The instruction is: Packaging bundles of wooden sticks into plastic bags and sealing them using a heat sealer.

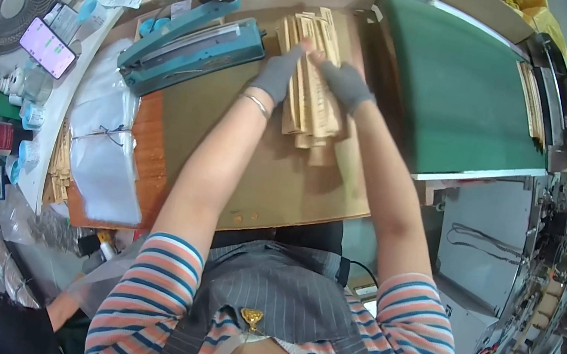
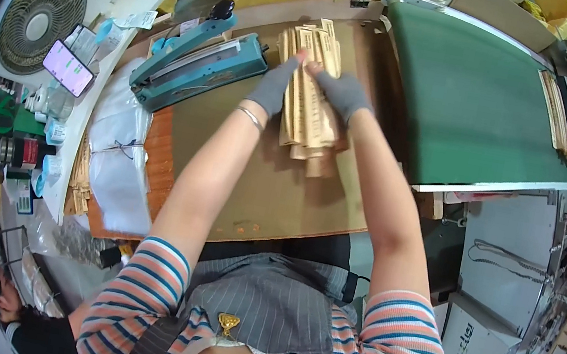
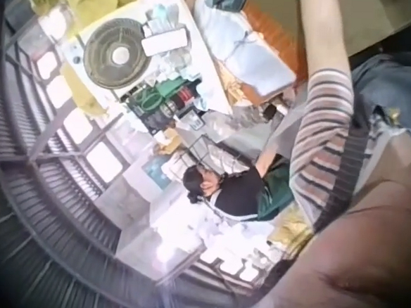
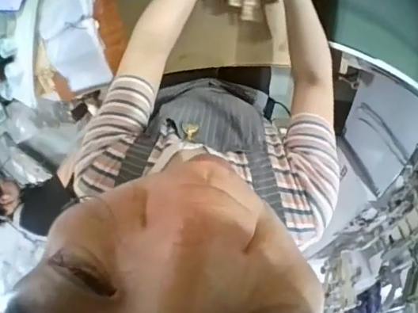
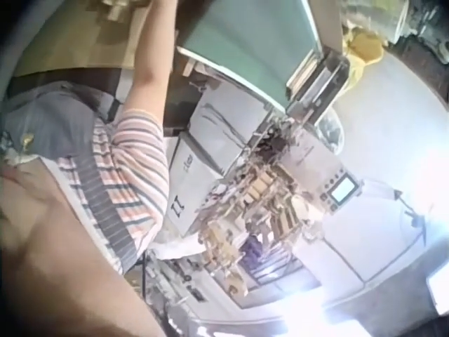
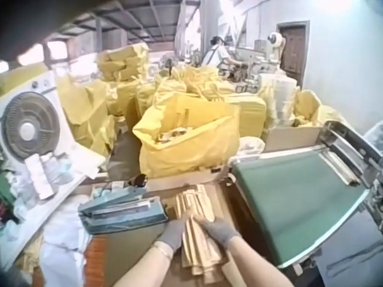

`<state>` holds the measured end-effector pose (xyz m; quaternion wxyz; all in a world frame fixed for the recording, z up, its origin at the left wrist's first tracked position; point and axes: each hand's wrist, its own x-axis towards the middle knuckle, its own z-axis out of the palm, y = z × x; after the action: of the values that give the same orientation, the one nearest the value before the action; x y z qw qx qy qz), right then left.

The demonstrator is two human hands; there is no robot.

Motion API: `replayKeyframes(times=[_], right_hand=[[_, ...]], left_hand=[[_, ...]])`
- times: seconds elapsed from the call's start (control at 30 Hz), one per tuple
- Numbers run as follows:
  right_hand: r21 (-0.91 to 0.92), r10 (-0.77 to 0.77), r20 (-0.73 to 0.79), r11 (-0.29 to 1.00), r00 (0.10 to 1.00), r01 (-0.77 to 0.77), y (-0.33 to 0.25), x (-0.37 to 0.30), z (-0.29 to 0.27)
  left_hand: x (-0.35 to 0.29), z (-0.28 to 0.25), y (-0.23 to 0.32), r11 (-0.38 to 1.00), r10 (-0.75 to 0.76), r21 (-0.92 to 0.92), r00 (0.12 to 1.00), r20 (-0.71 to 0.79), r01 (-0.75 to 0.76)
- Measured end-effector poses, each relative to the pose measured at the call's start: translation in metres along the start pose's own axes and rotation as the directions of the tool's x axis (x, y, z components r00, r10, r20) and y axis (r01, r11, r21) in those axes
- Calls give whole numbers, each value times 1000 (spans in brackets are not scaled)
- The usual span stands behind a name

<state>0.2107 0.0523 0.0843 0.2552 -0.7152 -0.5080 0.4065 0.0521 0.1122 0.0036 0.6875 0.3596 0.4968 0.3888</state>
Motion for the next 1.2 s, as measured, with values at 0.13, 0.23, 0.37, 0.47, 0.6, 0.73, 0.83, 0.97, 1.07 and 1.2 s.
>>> replayKeyframes(times=[0.13,0.23,0.37,0.47,0.6,0.73,0.83,0.97,1.07,1.2], right_hand=[[766,-52,175,635,983,-102,31,-20,30],[911,-233,223,395,947,-118,27,-42,42],[873,-503,26,433,864,225,-23,-97,22],[773,-691,238,561,683,298,-33,-116,1],[834,-729,41,401,683,378,-48,-159,20],[774,-547,175,590,818,229,-80,-208,41],[556,-776,-7,521,631,648,-84,-222,52],[717,-575,672,663,467,-216,-65,-193,85],[775,-631,623,577,461,-258,-60,-202,110],[801,-584,594,491,553,-343,-60,-211,116]], left_hand=[[-41,4,-1,961,18,273,999,41,-28],[-110,6,46,997,32,64,987,157,-42],[-185,0,78,804,515,221,832,207,-552],[-206,-25,68,699,554,290,751,359,-654],[-228,-39,48,802,405,268,816,413,-534],[-290,-45,68,832,294,331,859,418,-446],[-318,-59,24,974,226,-91,853,470,-208],[-343,-70,-1,912,-90,-324,894,440,251],[-350,-131,29,854,44,430,865,501,-292],[-351,-280,33,467,398,878,912,-96,-111]])
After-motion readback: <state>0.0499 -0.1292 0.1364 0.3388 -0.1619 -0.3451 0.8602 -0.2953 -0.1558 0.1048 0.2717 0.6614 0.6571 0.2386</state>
